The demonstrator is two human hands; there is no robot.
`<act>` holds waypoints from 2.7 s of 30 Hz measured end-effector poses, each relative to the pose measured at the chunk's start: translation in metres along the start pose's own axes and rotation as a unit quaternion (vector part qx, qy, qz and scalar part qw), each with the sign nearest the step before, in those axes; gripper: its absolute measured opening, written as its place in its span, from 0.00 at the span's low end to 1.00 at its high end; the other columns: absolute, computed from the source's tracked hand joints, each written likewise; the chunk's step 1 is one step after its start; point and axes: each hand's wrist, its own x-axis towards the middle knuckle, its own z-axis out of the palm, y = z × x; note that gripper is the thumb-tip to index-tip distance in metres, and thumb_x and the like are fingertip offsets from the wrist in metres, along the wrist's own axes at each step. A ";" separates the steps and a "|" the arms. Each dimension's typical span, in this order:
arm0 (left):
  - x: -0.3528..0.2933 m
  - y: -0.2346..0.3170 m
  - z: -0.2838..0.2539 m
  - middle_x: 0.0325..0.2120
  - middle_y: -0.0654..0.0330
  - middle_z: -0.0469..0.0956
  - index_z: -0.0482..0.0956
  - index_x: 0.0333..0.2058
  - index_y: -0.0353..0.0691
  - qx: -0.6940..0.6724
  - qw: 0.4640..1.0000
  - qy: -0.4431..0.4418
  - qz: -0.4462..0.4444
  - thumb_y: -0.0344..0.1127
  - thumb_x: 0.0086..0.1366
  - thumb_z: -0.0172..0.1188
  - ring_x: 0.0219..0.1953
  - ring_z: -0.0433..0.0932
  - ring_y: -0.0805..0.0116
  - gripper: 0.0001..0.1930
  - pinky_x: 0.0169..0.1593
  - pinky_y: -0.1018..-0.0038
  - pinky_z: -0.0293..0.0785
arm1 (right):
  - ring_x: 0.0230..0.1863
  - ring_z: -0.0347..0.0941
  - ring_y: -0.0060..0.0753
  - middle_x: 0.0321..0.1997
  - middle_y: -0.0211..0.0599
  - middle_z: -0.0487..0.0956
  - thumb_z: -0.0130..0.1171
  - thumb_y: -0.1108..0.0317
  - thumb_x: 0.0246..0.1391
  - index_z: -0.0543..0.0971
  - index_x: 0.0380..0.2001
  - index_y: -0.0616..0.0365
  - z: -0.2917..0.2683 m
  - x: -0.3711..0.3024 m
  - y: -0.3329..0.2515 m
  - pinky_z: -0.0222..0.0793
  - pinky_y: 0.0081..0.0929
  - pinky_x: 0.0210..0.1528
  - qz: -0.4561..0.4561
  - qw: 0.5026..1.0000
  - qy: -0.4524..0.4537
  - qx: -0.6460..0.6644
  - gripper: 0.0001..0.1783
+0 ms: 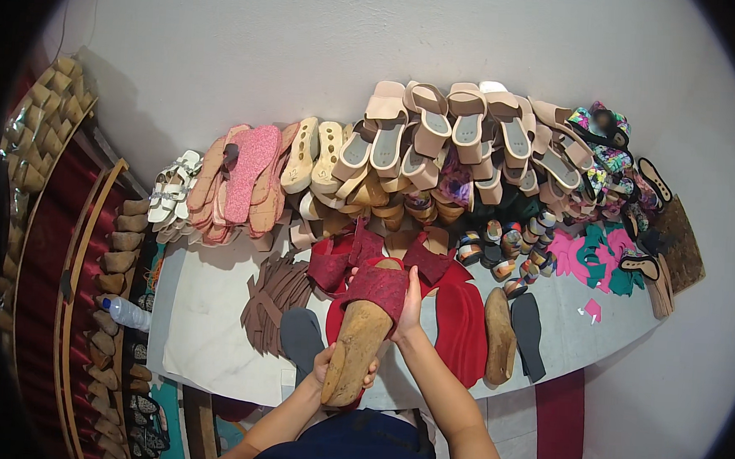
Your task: Assembling red sandals by attaching uppers to soles and placing them on a storage rack.
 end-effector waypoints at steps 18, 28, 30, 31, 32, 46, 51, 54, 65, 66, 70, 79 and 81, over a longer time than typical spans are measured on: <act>-0.007 0.001 -0.005 0.38 0.48 0.64 0.57 0.53 0.38 -0.070 0.995 -0.060 0.033 0.59 0.53 0.47 0.36 0.68 0.58 0.36 0.38 0.67 0.63 | 0.39 0.66 0.24 0.38 0.35 0.71 0.33 0.54 0.59 0.69 0.38 0.61 -0.010 0.002 0.004 0.59 0.21 0.46 -0.150 0.902 0.243 -0.325 0.22; -0.009 0.005 -0.002 0.38 0.47 0.65 0.56 0.53 0.35 -0.025 0.998 -0.058 0.011 0.57 0.52 0.51 0.36 0.70 0.58 0.37 0.40 0.67 0.64 | 0.34 0.67 0.23 0.33 0.33 0.72 0.34 0.57 0.60 0.70 0.37 0.58 -0.022 0.011 0.000 0.62 0.21 0.41 -0.186 0.902 0.231 -0.314 0.18; -0.007 0.005 -0.001 0.38 0.47 0.65 0.56 0.53 0.36 -0.023 0.998 -0.060 0.007 0.58 0.53 0.50 0.36 0.70 0.59 0.36 0.40 0.67 0.64 | 0.36 0.68 0.26 0.35 0.35 0.72 0.34 0.55 0.59 0.70 0.38 0.58 -0.030 0.012 0.000 0.64 0.23 0.42 -0.155 0.928 0.214 -0.262 0.20; -0.007 0.004 0.000 0.37 0.48 0.65 0.56 0.53 0.36 -0.022 0.998 -0.061 0.005 0.58 0.53 0.49 0.36 0.69 0.59 0.36 0.40 0.67 0.63 | 0.38 0.70 0.29 0.37 0.37 0.73 0.34 0.52 0.58 0.70 0.39 0.58 -0.030 0.012 0.001 0.65 0.26 0.43 -0.121 0.951 0.195 -0.209 0.22; -0.006 0.003 0.001 0.37 0.48 0.65 0.56 0.53 0.36 -0.022 0.998 -0.061 0.006 0.58 0.53 0.49 0.36 0.69 0.59 0.36 0.40 0.67 0.63 | 0.38 0.70 0.29 0.37 0.37 0.73 0.34 0.52 0.58 0.70 0.39 0.58 -0.029 0.011 0.001 0.65 0.26 0.43 -0.120 0.951 0.195 -0.209 0.22; 0.004 -0.004 0.003 0.36 0.50 0.63 0.55 0.54 0.41 -0.156 0.983 -0.094 -0.029 0.59 0.56 0.42 0.33 0.65 0.61 0.34 0.38 0.69 0.61 | 0.47 0.66 0.51 0.48 0.55 0.66 0.31 0.38 0.52 0.59 0.52 0.53 -0.001 0.005 -0.004 0.62 0.45 0.50 -0.011 0.998 0.005 0.065 0.34; 0.004 -0.008 -0.003 0.35 0.51 0.63 0.55 0.55 0.43 -0.148 0.984 -0.095 -0.026 0.60 0.56 0.40 0.32 0.63 0.60 0.34 0.38 0.69 0.61 | 0.46 0.66 0.51 0.47 0.55 0.67 0.31 0.39 0.52 0.62 0.51 0.53 -0.027 0.010 0.001 0.62 0.45 0.49 -0.015 0.997 0.004 0.077 0.33; 0.007 -0.008 -0.004 0.35 0.52 0.63 0.55 0.55 0.43 -0.158 0.983 -0.096 -0.026 0.61 0.56 0.41 0.32 0.63 0.60 0.34 0.38 0.69 0.61 | 0.46 0.67 0.48 0.46 0.53 0.68 0.32 0.40 0.52 0.64 0.49 0.55 -0.038 0.013 0.000 0.63 0.43 0.48 -0.001 0.997 0.012 0.074 0.32; -0.006 0.007 -0.010 0.37 0.46 0.70 0.59 0.50 0.33 0.104 0.992 0.062 0.026 0.52 0.55 0.51 0.37 0.74 0.58 0.32 0.41 0.68 0.71 | 0.40 0.70 0.27 0.43 0.38 0.73 0.26 0.45 0.58 0.62 0.48 0.61 -0.045 0.015 -0.006 0.65 0.22 0.43 -0.129 0.905 0.178 -0.364 0.30; -0.007 0.008 -0.009 0.36 0.46 0.71 0.59 0.50 0.33 0.135 0.986 0.088 0.038 0.50 0.55 0.52 0.36 0.75 0.58 0.31 0.39 0.68 0.72 | 0.40 0.70 0.27 0.43 0.38 0.73 0.26 0.45 0.58 0.62 0.48 0.61 -0.046 0.011 -0.008 0.65 0.22 0.43 -0.128 0.906 0.176 -0.364 0.30; -0.012 0.005 -0.011 0.36 0.46 0.72 0.59 0.50 0.34 0.165 0.979 0.112 0.047 0.54 0.56 0.50 0.35 0.75 0.58 0.32 0.40 0.68 0.72 | 0.41 0.69 0.26 0.44 0.36 0.72 0.29 0.48 0.59 0.62 0.49 0.61 -0.043 -0.001 -0.001 0.62 0.20 0.46 -0.032 0.962 0.088 -0.256 0.28; 0.005 -0.002 0.008 0.33 0.47 0.71 0.60 0.51 0.41 0.101 0.974 0.200 -0.035 0.73 0.51 0.22 0.32 0.74 0.54 0.44 0.37 0.65 0.71 | 0.47 0.66 0.29 0.47 0.39 0.69 0.32 0.51 0.59 0.64 0.48 0.62 -0.040 -0.007 0.019 0.59 0.27 0.51 -0.107 0.953 0.172 -0.224 0.26; 0.005 -0.004 0.005 0.32 0.48 0.71 0.61 0.50 0.42 0.091 0.977 0.190 -0.029 0.73 0.51 0.22 0.30 0.73 0.55 0.43 0.35 0.65 0.71 | 0.47 0.66 0.29 0.48 0.39 0.69 0.32 0.51 0.59 0.64 0.48 0.62 -0.040 -0.007 0.020 0.60 0.27 0.51 -0.094 0.960 0.167 -0.203 0.26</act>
